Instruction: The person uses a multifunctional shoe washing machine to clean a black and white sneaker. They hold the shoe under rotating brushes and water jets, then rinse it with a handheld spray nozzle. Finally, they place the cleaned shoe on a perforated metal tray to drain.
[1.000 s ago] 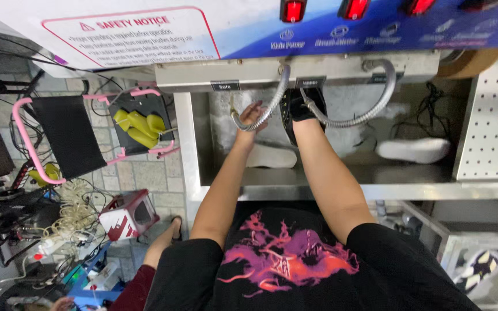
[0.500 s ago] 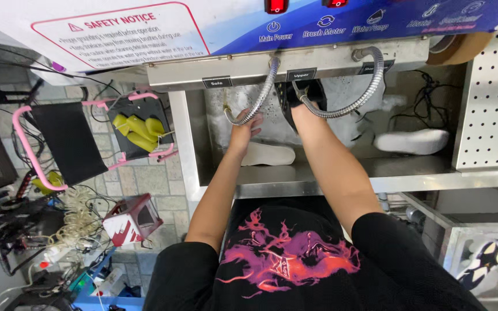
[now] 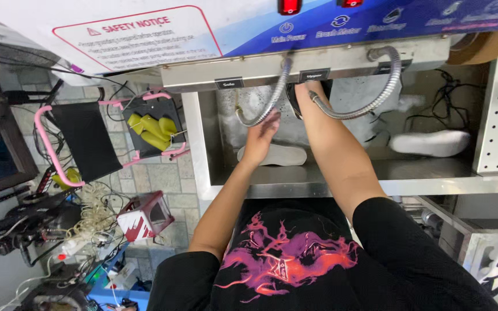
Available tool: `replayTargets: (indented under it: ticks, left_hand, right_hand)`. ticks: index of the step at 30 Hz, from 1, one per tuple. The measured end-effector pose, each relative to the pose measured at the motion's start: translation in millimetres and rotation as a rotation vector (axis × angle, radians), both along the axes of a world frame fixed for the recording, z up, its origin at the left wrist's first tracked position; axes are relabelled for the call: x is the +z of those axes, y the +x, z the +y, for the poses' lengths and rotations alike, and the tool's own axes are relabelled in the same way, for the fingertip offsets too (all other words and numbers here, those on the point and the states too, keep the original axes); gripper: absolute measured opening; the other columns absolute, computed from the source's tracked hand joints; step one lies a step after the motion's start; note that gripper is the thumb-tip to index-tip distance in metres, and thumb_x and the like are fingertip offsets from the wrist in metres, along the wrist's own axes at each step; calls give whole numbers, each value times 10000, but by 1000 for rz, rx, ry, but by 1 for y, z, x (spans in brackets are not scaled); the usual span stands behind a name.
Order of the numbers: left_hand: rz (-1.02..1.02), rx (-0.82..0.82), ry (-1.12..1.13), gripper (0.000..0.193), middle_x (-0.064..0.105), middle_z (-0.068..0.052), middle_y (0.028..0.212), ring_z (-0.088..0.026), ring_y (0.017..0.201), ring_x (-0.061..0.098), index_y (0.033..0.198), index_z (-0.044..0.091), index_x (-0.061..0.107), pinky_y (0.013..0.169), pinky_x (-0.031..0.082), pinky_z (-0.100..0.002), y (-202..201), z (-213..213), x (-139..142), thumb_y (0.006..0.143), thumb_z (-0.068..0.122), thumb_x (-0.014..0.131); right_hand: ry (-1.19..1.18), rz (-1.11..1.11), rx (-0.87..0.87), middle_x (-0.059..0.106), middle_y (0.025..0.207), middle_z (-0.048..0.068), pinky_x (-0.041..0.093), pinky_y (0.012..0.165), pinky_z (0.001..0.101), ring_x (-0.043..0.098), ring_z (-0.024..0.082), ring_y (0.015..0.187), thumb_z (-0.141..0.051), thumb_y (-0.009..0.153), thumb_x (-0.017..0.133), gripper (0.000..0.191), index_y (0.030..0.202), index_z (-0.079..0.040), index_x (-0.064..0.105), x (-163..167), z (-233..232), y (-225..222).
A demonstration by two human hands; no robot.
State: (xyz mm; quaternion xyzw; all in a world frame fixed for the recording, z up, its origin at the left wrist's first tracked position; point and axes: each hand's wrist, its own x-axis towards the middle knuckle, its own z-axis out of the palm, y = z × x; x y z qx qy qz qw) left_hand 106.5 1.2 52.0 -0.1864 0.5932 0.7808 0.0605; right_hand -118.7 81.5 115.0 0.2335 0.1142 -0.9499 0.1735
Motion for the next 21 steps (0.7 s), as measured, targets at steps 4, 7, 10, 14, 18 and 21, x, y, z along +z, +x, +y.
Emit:
replayTargets:
  ticks: [4, 7, 10, 14, 18, 21]
  left_hand:
    - [90, 7, -100, 284, 694, -68, 1308, -144, 1220, 607, 1368, -2, 640, 1074, 459, -275, 9, -6, -7, 1091, 51, 611]
    - [26, 113, -52, 313, 681, -23, 1117, -110, 1037, 606, 1332, 10, 643, 939, 492, -248, 6, -11, -2, 1020, 24, 620]
    - [-12, 129, 11, 320, 640, 13, 996, -90, 894, 555, 1325, 35, 638, 792, 464, -242, -4, -9, 6, 1005, 24, 625]
    - [-119, 141, 86, 349, 633, 81, 1000, -66, 909, 575, 1324, 122, 556, 767, 507, -249, -29, 3, 18, 982, 174, 602]
    - [-294, 234, 632, 478, 640, 1, 1138, -160, 1039, 588, 1353, 107, 564, 877, 504, -336, -65, 32, 9, 976, 396, 506]
    - [-395, 215, 948, 631, 645, -60, 1241, -231, 1137, 598, 1374, 95, 570, 960, 502, -400, -86, 60, -1, 972, 562, 434]
  right_hand:
    - [7, -17, 22, 694, 1069, 146, 522, 1008, 457, 645, 300, 1062, -102, 914, 490, 219, 1050, -8, 634, 2, -6, 4]
    - [20, -42, 36, 698, 1059, 145, 524, 1004, 459, 647, 301, 1055, -101, 910, 492, 216, 1040, -10, 638, 9, -10, 9]
    - [14, -47, 55, 701, 1049, 144, 526, 999, 461, 650, 302, 1048, -101, 906, 494, 213, 1030, -11, 642, 19, -13, 15]
    - [12, -69, 82, 705, 1035, 142, 529, 994, 465, 653, 303, 1038, -100, 900, 496, 210, 1017, -13, 647, 28, -11, 24]
    - [14, -70, 84, 710, 1022, 141, 532, 988, 468, 656, 305, 1028, -100, 894, 499, 207, 1004, -15, 652, 35, 1, 36]
    - [22, -80, 83, 713, 1012, 140, 534, 984, 470, 659, 305, 1021, -99, 890, 501, 205, 994, -16, 656, 38, 16, 51]
